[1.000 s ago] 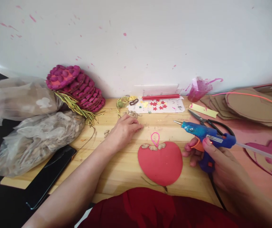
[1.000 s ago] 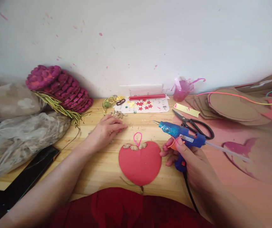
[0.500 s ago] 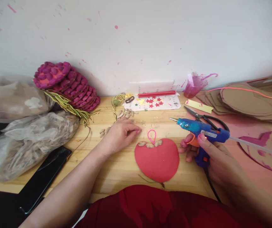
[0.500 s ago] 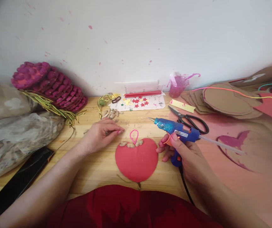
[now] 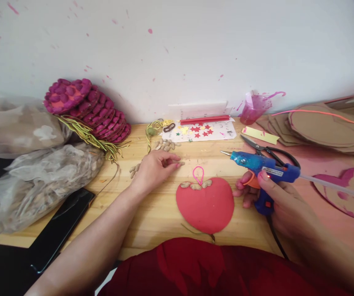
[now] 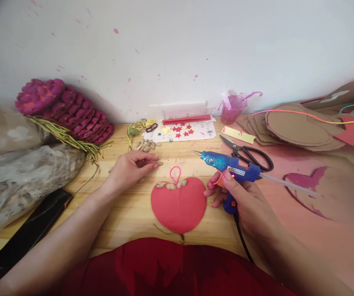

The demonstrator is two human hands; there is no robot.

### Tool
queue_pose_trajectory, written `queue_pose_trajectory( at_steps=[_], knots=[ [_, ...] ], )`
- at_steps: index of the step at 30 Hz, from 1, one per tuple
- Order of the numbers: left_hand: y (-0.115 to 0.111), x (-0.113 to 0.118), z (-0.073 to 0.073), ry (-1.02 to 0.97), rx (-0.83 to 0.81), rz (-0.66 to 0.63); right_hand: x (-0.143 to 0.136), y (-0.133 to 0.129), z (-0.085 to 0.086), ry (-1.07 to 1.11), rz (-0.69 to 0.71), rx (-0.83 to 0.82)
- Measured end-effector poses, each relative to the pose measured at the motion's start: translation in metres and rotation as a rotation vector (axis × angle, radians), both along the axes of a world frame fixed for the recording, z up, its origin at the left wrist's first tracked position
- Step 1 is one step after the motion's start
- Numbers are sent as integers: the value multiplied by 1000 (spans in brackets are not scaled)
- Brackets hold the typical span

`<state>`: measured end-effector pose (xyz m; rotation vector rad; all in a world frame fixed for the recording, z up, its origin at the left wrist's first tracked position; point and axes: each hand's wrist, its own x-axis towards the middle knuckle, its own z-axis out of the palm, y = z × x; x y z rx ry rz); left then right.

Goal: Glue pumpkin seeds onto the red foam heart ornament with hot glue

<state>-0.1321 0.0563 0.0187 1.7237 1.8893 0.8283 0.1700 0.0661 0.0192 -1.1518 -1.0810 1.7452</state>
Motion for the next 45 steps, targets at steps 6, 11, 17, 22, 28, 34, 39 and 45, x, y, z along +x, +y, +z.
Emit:
queue_pose_trajectory(
  at_steps=[6, 11, 17, 22, 28, 34, 39, 45],
  knots=[
    [1, -5, 8, 161, 238, -43, -2, 0, 4, 1, 9, -22],
    [1, -1, -1, 265, 308, -181, -2, 1, 2, -13, 2, -15],
    [2, -2, 2, 320, 337, -146, -1, 0, 2, -13, -9, -19],
    [0, 1, 1, 349, 302, -200, -3, 0, 3, -14, -20, -18],
    [-2, 8, -1, 390, 198, -230, -3, 0, 6, -7, -2, -26],
    [-4, 6, 5, 359, 231, -211, -2, -1, 5, -8, -7, -20],
    [-6, 7, 7, 393, 202, -156, -3, -1, 8, -13, -3, -24],
    [-5, 8, 4, 406, 166, -173, -3, 0, 6, -4, -16, -29]
  ],
)
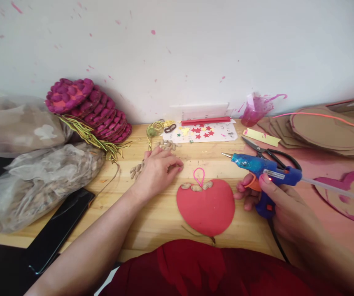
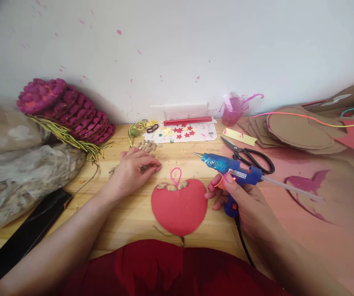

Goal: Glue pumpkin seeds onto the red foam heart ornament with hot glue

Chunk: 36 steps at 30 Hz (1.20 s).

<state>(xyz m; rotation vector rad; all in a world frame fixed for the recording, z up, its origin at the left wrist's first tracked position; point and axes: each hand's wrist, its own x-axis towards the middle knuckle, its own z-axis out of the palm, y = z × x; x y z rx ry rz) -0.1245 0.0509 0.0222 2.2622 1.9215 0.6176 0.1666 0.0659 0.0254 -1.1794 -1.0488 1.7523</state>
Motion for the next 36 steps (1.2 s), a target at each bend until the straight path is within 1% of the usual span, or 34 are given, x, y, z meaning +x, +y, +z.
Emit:
queue_pose_trajectory(
  at_steps=[4, 6, 9, 12, 19, 24, 27, 32, 36],
  knots=[
    [2, -4, 3, -41, 28, -14, 0, 0, -1, -4, 4, 13],
    [2, -7, 7, -51, 49, 24, -1, 0, 0, -6, 4, 11],
    [3, -11, 13, -58, 63, 117, -1, 0, 2, -15, 2, 3],
    [3, -13, 16, -72, 57, 152, 0, -1, 0, -13, 3, 6],
    [4, -15, 14, -116, 33, 57, 1, -1, 0, -10, 6, 0],
    [2, -11, 15, -83, 44, 77, 0, 0, 1, -17, -1, 3],
    [1, -9, 15, -60, 38, 52, 0, 0, 1, -24, -2, 10],
    [3, -12, 8, -40, 49, -50, 0, 0, 1, -19, 2, 8],
    [4, -14, 4, -42, 48, -81, 0, 0, 0, -21, 10, 8]
  ],
)
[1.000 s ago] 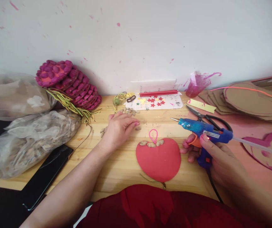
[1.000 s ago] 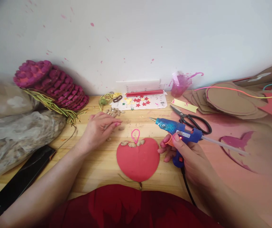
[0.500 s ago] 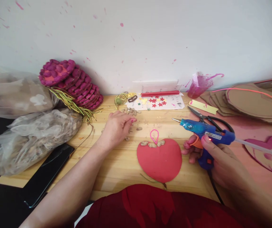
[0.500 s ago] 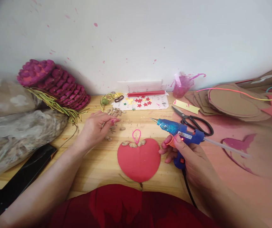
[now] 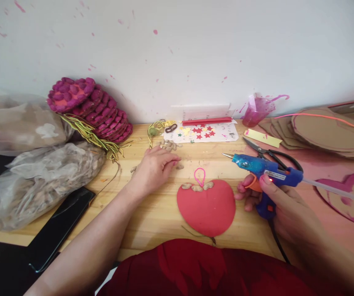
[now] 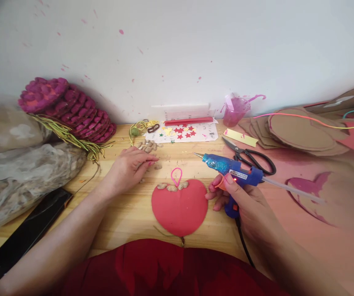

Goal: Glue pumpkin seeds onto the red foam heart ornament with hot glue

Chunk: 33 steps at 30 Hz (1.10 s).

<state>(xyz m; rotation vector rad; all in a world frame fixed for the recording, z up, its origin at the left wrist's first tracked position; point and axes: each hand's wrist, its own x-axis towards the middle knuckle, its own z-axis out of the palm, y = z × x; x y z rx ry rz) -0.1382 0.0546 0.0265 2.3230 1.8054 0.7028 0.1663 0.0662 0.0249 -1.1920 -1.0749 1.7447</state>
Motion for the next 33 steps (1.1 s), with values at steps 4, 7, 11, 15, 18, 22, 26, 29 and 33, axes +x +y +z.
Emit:
queue_pose_trajectory(
  at_steps=[4, 7, 11, 15, 18, 22, 26, 29, 33],
  knots=[
    [-1, 2, 0, 37, -20, 20, 0, 0, 0, -1, -1, 4],
    [-1, 5, 0, 71, -24, 44, 1, 0, 0, -5, 11, 7],
    [-2, 8, -1, 86, -9, 59, 1, 0, 0, -9, 1, 0],
    [-2, 8, -2, 90, -20, 68, 1, 0, -3, 5, 16, 11],
    [-2, 8, -2, 92, -21, 61, 0, 1, -4, 11, 12, 14],
    [-3, 9, -3, 111, -5, 55, 0, 0, -3, 27, 12, 19],
    [-3, 11, -4, 147, 24, 59, 0, -1, -1, 41, 18, 37],
    [-3, 12, -5, 172, 50, 53, -1, -2, 0, 63, 21, 38],
    [-5, 12, -5, 198, 65, 55, -3, -2, 1, 88, 31, 48]
  ],
)
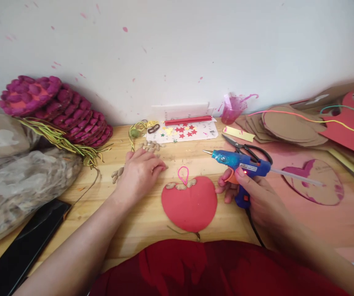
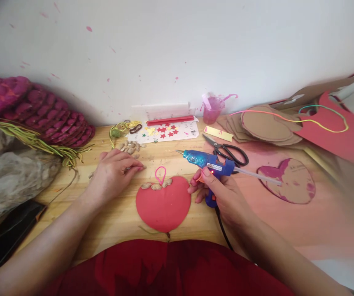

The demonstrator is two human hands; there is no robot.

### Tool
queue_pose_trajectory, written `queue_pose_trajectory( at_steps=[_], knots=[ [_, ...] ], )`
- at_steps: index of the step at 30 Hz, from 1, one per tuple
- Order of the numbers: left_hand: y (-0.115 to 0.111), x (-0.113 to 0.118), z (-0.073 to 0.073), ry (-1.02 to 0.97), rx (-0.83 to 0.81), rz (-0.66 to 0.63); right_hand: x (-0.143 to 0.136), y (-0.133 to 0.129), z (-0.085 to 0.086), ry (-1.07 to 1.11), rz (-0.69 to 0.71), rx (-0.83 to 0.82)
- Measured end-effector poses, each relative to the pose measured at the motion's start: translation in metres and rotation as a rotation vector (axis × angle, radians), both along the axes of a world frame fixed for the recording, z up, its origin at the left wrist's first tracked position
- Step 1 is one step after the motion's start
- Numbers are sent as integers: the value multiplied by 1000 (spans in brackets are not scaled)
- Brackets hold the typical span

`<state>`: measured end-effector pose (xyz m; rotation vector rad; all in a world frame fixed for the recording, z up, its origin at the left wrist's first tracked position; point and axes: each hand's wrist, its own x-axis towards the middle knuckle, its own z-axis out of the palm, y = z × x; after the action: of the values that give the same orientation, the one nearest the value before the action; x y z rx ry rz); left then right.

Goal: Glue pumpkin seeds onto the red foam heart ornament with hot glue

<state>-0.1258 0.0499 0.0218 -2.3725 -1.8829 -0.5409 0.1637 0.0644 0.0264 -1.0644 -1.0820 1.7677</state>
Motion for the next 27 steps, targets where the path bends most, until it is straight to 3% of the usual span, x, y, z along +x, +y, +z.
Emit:
queue_pose_trajectory(
  at_steps=[6, 9, 12, 17, 19, 24, 27],
  knots=[
    [-1, 4, 1, 35, -2, 18, 2, -2, -1, -10, 19, 11],
    [-1, 5, 3, -49, 2, 35, 2, -2, -2, -21, 20, 23],
    [-1, 8, 10, -349, -60, 85, 2, -2, -3, -24, 8, 22],
    [-4, 19, 22, -1272, -452, 227, 3, -2, -4, -9, 0, 44],
    [-5, 27, 27, -1535, -562, 246, 4, -4, -3, -7, -24, 68],
    [-8, 46, 37, -1784, -700, 182, 7, -12, 3, -35, -37, 160],
    [-7, 57, 35, -1870, -722, 133, 10, -17, 5, -66, -15, 260]
  ],
)
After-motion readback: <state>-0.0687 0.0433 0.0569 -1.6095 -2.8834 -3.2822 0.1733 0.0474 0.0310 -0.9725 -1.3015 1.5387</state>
